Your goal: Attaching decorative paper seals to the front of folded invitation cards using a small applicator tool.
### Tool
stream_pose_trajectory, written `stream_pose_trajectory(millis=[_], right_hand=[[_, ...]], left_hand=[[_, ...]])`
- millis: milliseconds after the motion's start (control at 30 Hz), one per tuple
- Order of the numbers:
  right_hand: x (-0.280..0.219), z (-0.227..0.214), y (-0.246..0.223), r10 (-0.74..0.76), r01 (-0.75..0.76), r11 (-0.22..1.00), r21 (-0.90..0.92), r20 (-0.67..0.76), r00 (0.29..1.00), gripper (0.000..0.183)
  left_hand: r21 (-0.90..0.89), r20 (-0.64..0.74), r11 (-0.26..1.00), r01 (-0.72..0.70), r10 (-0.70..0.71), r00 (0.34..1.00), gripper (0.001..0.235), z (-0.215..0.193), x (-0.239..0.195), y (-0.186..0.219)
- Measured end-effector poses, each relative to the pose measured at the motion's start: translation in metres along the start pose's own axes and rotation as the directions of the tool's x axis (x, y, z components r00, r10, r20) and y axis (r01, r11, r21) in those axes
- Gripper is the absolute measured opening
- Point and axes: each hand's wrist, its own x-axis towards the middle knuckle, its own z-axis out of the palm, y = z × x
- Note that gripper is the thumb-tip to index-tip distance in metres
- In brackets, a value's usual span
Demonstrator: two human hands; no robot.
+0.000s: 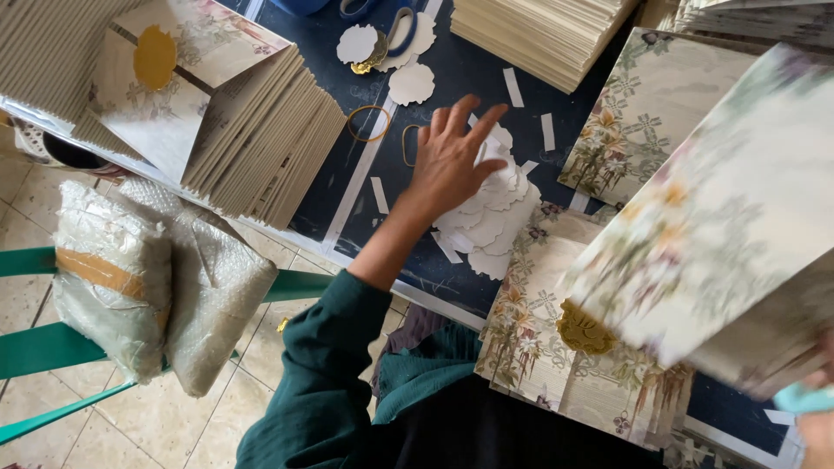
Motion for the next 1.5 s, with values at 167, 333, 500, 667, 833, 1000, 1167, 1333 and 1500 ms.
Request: stream_pose_trajectory(millis=[167, 333, 500, 667, 833, 1000, 1167, 1333, 1500], right_hand=[[-0.072, 0.177, -0.222, 0.248, -0.288, 0.956, -0.050, -0.386, 0.889, 0.022], [-0.079, 0.184, -0.238, 0.096, -0.260, 0.640, -0.723, -0.261, 0.961, 0.039], [-0.064, 0.177, -0.250, -0.199, 0.055, 0.786, -0.615, -0.169, 0.965, 0.023], [-0.064, 0.201, -0.278, -0.374, 0.235, 0.669, -0.705, -0.047, 0.926, 0.018], [-0.065, 0.199, -0.284, -0.331, 0.169, 0.678, -0.715, -0.092, 0.939, 0.020], [-0.051, 0.218, -0.311, -0.254, 0.213, 0.718, -0.663, 0.035, 0.966, 0.056], [-0.035, 0.267, -0.310, -0.452, 0.485, 0.646, -0.590, 0.216, 0.866, 0.046], [-0.032, 0.277, -0.307, -0.343, 0.372, 0.577, -0.727, 0.198, 0.918, 0.064], [-0.044, 0.259, -0.307, -0.357, 0.382, 0.616, -0.689, 0.188, 0.915, 0.063]], left_hand=[[0.018, 0.082, 0.997, -0.074, 0.072, 0.994, 0.039, -0.029, -0.010, -0.014], [-0.080, -0.144, 0.997, -0.025, 0.013, 0.989, 0.026, -0.056, -0.037, -0.038], [-0.198, -0.228, 0.963, -0.182, 0.136, 0.964, 0.026, -0.037, -0.049, -0.024], [0.058, 0.219, 0.975, -0.214, 0.196, 0.956, 0.062, -0.026, -0.029, 0.000], [-0.114, 0.159, 0.972, -0.204, 0.220, 0.962, 0.033, -0.037, -0.014, -0.006], [-0.633, -0.031, 0.751, 0.185, -0.263, 0.964, 0.022, -0.078, -0.039, 0.025], [-0.991, 0.100, 0.050, 0.123, -0.325, 0.941, 0.022, -0.040, -0.079, 0.107], [-0.965, 0.196, -0.222, 0.142, -0.246, 0.949, 0.016, -0.032, -0.101, 0.164], [-0.992, 0.089, 0.079, 0.103, -0.163, 0.983, 0.028, -0.041, -0.104, 0.179]])
